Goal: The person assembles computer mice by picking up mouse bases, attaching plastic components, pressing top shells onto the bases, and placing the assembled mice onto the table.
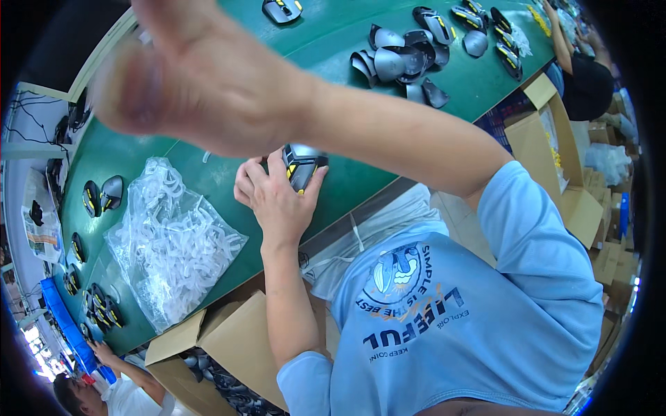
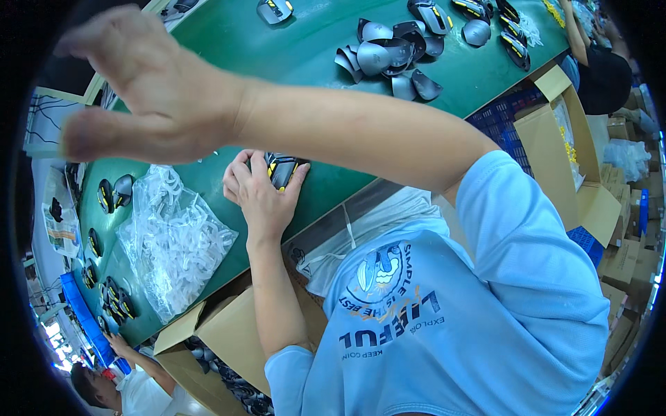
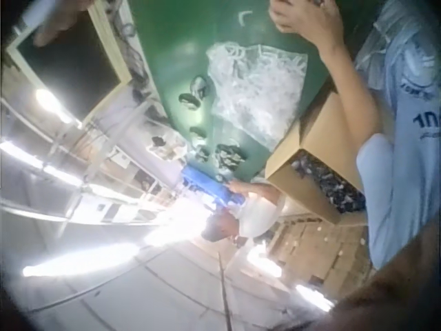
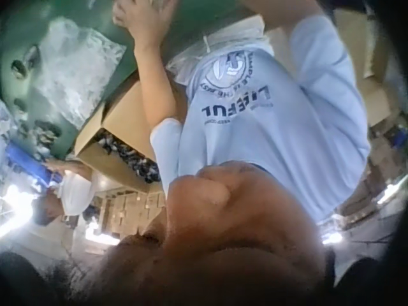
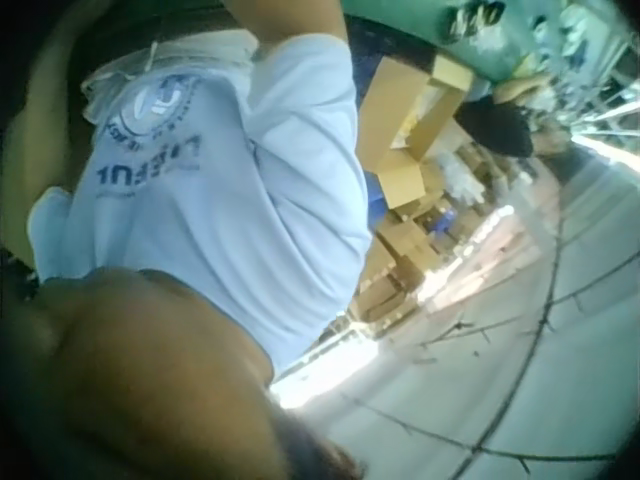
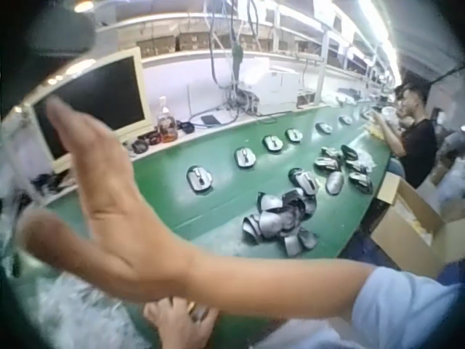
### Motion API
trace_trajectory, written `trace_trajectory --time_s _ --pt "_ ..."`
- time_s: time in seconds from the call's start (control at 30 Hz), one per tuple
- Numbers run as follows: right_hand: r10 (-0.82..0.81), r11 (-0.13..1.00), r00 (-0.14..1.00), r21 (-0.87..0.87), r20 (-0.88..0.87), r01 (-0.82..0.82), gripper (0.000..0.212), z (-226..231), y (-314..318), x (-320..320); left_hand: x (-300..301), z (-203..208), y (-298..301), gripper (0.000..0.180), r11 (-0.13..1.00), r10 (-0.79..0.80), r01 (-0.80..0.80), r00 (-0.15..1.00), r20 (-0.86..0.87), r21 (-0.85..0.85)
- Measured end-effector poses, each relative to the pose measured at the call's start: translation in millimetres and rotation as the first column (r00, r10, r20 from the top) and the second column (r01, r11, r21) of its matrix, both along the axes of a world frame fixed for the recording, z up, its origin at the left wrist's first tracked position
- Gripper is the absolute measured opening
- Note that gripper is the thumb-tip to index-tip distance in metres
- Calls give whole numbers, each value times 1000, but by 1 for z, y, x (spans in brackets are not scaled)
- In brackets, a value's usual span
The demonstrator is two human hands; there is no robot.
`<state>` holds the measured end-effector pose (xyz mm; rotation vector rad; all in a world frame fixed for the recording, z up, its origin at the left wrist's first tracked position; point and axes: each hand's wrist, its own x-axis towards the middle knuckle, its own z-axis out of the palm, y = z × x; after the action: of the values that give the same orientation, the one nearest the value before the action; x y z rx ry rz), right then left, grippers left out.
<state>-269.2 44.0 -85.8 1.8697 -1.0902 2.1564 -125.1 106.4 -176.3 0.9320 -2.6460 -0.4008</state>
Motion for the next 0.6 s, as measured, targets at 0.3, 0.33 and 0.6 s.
trace_trajectory --time_s 0.3,0.33,0.6 --pt "33 957 995 289 -95 -4 75 1 20 -1 0 5 2 67 999 -42 41 998 -40 -36" --pt "44 979 999 202 -16 -40 73 23 18 -1 1 9 4 66 999 12 -12 1000 3 -47" --pt "133 562 974 823 -185 80 54 -31 132 -58 10 1 10 76 986 -127 84 937 -325 -145"
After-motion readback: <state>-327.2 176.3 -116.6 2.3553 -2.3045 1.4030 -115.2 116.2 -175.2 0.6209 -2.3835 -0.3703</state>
